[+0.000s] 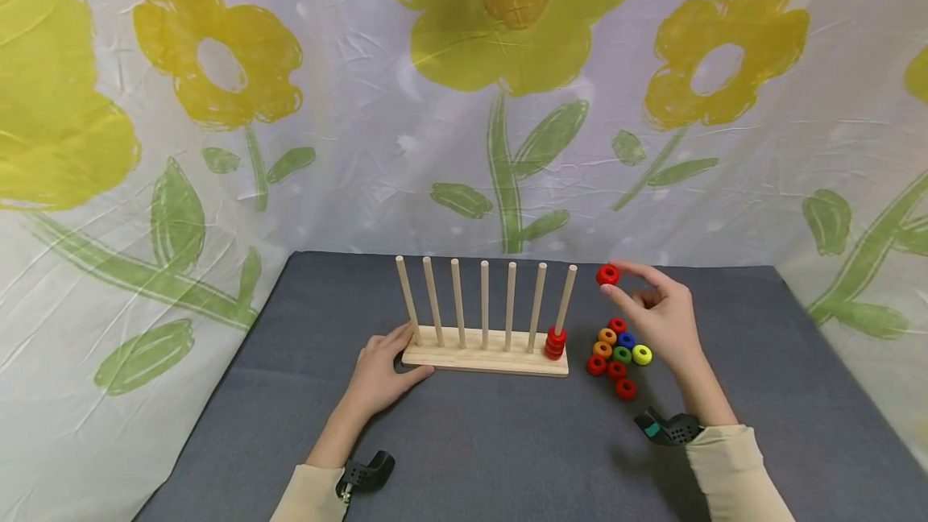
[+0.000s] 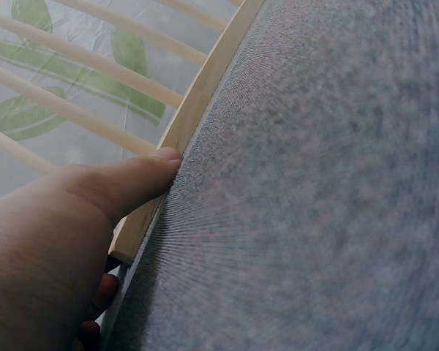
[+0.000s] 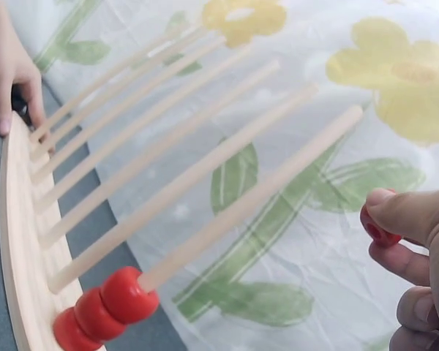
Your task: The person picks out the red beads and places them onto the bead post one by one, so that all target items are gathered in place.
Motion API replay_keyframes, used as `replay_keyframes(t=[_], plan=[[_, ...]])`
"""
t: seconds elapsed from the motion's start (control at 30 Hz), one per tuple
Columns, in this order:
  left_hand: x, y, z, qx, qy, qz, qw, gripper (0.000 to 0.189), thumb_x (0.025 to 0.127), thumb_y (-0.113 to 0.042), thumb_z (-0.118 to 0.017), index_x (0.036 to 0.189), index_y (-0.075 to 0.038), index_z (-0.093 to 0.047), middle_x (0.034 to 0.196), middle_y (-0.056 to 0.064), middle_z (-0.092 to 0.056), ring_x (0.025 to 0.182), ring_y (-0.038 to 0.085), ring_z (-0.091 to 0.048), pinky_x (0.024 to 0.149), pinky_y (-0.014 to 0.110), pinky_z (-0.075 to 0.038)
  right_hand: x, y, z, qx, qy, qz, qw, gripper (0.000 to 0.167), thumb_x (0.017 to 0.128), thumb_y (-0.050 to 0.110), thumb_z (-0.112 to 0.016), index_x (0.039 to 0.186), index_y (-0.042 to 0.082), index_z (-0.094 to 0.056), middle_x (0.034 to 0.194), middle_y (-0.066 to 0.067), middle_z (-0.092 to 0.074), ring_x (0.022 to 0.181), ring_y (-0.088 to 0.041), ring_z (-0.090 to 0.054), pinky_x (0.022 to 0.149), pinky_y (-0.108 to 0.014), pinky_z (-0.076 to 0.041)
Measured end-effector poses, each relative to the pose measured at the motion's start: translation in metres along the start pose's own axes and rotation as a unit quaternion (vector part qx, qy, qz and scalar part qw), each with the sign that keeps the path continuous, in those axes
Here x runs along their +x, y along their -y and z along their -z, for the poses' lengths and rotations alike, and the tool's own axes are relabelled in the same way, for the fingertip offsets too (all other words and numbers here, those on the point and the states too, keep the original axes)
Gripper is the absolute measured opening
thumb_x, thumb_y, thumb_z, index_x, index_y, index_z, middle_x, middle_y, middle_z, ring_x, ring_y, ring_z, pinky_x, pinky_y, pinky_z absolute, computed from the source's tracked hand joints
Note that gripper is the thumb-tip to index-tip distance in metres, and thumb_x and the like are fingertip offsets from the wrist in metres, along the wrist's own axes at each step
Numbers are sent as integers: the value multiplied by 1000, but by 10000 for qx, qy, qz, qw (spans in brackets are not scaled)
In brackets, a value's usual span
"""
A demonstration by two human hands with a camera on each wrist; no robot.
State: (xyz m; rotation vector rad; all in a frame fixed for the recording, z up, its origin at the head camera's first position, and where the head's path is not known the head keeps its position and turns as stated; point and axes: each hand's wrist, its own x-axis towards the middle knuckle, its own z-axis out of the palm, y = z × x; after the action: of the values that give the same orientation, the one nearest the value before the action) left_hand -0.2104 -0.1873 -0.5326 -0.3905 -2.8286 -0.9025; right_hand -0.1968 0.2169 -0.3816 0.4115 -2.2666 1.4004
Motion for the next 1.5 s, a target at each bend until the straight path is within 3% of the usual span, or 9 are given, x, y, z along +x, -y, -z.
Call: replay_keyframes(t=[0.5,0.7,1.5], plan=[[1,1,-1,36,8,32,10000,87,84,-48,-81,152,-5,-48,152,14,-47,123,38,-47,98,58,-36,2,13,-4,183,-75,111,9997,33,89,-5,-76,122,-7,-69,47,4,-33,40,-4,-26,38,-31,-23],[1,0,-2,26,-68,0,10000,86,85,-48,-81,151,-4,-49,151,14,-49,121,38,-48,97,58,-36,1,15,-3,196,-66,149,9997,33,90,-4,-76,122,-7,-69,48,6,-33,40,-12,-25,38,-31,-23],[1,-2,0,33,70,95,9999,87,85,-48,-81,154,-7,-46,154,12,-46,125,37,-45,99,58,-35,10,36,-9,311,-126,561,9979,35,89,-7,-74,123,-5,-69,48,-4,-33,40,-14,-27,40,-30,-24]])
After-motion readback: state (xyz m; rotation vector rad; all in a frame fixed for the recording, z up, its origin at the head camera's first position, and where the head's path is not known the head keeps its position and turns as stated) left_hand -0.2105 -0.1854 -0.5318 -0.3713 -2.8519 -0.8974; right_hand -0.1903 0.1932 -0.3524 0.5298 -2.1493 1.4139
